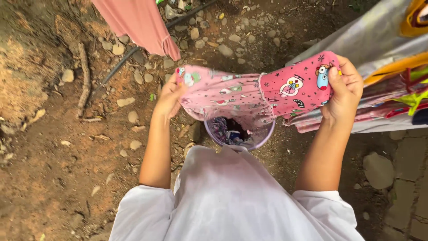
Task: Hanging various items of clothing from a laundry basket onto a clothesline using clothespins and hangers.
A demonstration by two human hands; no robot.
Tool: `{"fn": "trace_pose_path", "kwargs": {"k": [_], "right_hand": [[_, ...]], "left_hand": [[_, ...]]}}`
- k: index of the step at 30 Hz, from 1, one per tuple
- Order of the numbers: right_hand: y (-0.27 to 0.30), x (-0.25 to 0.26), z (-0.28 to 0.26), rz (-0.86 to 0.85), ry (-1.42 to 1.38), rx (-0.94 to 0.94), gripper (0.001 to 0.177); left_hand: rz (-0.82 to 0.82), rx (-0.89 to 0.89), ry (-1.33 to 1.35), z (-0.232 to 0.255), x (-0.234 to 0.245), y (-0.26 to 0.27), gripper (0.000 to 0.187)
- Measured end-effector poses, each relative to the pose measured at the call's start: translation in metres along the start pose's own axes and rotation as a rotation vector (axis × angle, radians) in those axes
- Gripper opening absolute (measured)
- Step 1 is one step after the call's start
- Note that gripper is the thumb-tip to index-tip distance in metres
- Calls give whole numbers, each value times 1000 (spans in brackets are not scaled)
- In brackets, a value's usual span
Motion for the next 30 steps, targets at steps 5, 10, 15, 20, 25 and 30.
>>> {"fn": "trace_pose_path", "kwargs": {"k": [5,10,15,20,25,30], "right_hand": [[-14,-19,4,68,-39,45,33],[-22,-21,11,147,123,46,21],[-28,-23,20,215,309,38,11],[-30,-42,14,237,214,74,10],[-29,-32,18,312,256,75,8],[-16,54,51,433,360,140,12]], "left_hand": [[-432,-262,-591,75,-34,-36,77],[-213,-379,-817,141,51,-120,13],[-168,-483,-1012,193,52,-172,23],[-63,-700,-1703,208,57,-207,25],[-66,-538,-795,197,93,-242,23],[119,-111,-287,203,12,-190,27]]}}
Point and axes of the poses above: each hand's wrist, its own y-axis away from the middle knuckle, its own x-axis out of the back of the hand, z = x × y, the point moved 10 cm from there along -y, towards the middle knuckle, and after that the axes turned 15 degrees about -x, right-handed, at the moved point
